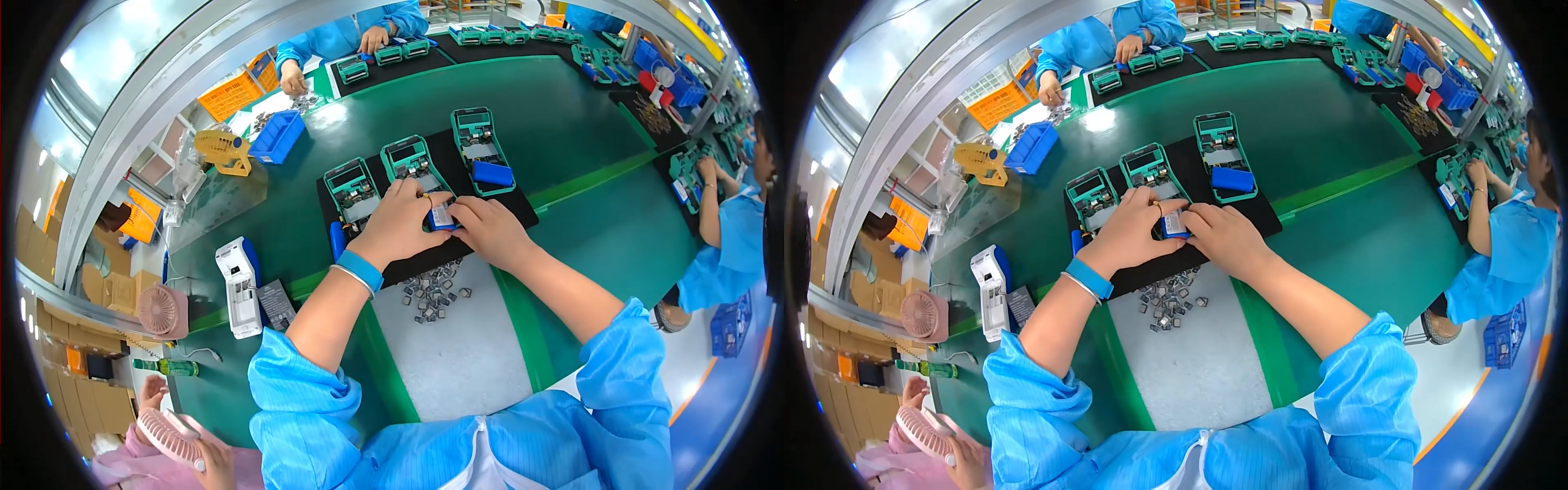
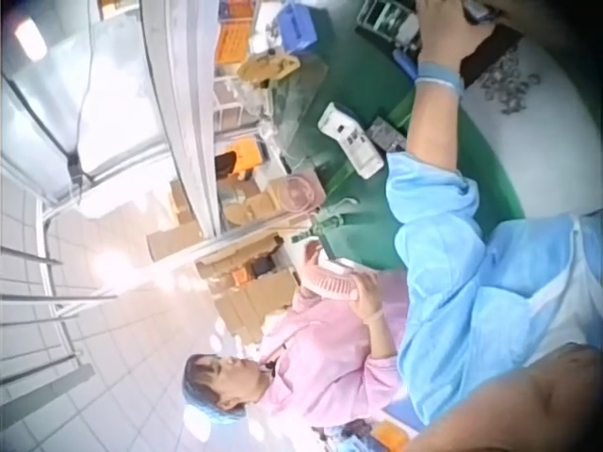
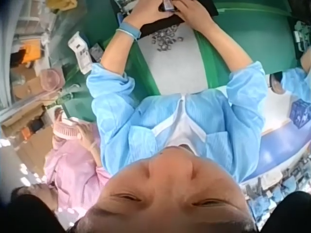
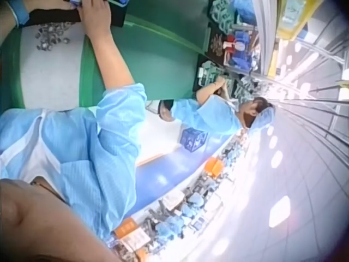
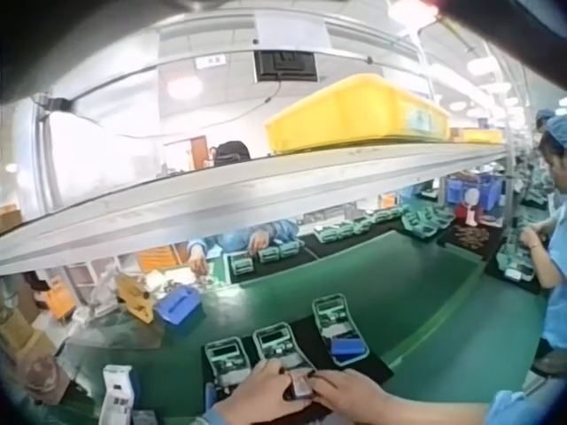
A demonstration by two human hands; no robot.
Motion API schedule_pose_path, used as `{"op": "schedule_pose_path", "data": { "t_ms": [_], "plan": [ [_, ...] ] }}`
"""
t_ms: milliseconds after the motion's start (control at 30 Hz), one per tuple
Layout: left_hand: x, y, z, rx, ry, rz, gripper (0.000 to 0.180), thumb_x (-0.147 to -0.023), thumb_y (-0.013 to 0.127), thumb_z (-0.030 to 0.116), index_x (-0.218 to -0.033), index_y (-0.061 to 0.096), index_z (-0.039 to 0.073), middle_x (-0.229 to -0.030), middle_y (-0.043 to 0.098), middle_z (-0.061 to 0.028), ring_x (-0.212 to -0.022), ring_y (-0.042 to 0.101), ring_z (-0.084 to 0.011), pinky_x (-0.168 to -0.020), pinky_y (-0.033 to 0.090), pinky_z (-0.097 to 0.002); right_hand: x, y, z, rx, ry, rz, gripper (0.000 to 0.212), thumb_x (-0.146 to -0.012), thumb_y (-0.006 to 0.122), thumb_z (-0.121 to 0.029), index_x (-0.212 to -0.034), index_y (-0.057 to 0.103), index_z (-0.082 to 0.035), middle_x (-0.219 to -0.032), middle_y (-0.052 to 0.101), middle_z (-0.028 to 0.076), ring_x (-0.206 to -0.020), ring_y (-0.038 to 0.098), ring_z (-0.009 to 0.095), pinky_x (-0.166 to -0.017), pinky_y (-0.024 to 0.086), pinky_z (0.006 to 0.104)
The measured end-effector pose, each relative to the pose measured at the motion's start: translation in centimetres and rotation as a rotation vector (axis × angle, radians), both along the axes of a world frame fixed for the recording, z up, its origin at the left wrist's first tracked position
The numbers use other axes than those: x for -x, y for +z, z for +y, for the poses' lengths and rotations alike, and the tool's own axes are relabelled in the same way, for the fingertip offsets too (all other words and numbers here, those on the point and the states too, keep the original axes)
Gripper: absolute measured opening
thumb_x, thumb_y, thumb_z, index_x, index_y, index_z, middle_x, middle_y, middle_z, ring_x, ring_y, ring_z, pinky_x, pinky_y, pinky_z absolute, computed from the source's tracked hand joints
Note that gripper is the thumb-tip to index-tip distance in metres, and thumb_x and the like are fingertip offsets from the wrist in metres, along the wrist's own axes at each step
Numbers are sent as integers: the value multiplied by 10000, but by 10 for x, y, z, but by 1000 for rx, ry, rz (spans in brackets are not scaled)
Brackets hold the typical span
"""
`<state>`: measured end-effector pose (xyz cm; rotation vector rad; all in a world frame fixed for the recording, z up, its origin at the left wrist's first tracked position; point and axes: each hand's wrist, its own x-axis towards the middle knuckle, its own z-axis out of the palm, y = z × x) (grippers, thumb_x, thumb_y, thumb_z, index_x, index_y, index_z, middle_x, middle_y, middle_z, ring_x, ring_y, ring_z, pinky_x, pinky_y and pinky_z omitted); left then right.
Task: The person assembles electronic handheld terminals by inserting components and batteries into their casings. They adjust a small desk fan, install a battery into a handheld device and place it on an overhead shelf, and continue assembling components into terminal casings.
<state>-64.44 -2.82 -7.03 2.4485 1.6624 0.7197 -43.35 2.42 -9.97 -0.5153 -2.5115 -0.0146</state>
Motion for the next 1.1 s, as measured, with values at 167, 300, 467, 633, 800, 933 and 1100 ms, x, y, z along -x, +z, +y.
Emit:
{"op": "schedule_pose_path", "data": {
  "t_ms": [167,300,467,633,800,933,1100],
  "plan": [
    [-1,6,-3,0,-23,-1,540,-798,751,321,-1303,617,183,-1020,510,-150,-999,522,-337,-878,467,-411,-3,0,-3,93,-60,76,452,-780,750,-163,-1184,565,-81,-1184,577,100,-1029,596,285,-852,485,396],
    [-1,0,-6,50,-24,-112,483,-842,728,328,-1287,627,167,-1038,488,-157,-973,539,-342,-850,488,-401,-1,2,-6,167,-67,134,491,-789,750,-182,-1226,560,-67,-1222,571,122,-1074,593,308,-909,480,413],
    [-5,11,-2,59,-15,125,541,-834,733,276,-1322,580,100,-1129,469,-173,-1049,546,-347,-889,490,-409,-3,-7,-12,149,-125,82,514,-803,742,-234,-1250,572,-46,-1328,566,152,-1082,618,300,-910,491,416],
    [-8,18,0,59,-34,128,520,-829,728,256,-1292,582,68,-1189,479,-192,-1047,570,-369,-878,500,-420,7,-12,-14,25,-173,103,502,-785,757,-272,-1184,612,-4,-1269,613,165,-1015,646,281,-854,527,372],
    [1,10,-22,-12,197,-236,557,-792,776,307,-1203,548,9,-1242,509,-229,-1099,582,-417,-912,509,-434,-2,-13,-13,38,-253,77,509,-790,755,-245,-1185,612,42,-1292,600,181,-1014,649,292,-884,524,372],
    [11,-25,-37,-140,270,58,592,-763,793,374,-1156,557,0,-1296,532,-243,-1261,486,-427,-1062,373,-521,-5,-6,-18,45,-279,28,460,-805,741,-215,-1190,624,9,-1301,599,167,-1070,630,291,-893,509,370],
    [-7,-17,-23,-245,271,-10,648,-836,728,370,-1316,506,-5,-1390,465,-281,-1306,437,-425,-1090,350,-489,-29,9,-49,161,-156,153,234,-834,691,-131,-1059,664,-72,-1105,649,101,-989,610,308,-821,484,426]
  ]
}}
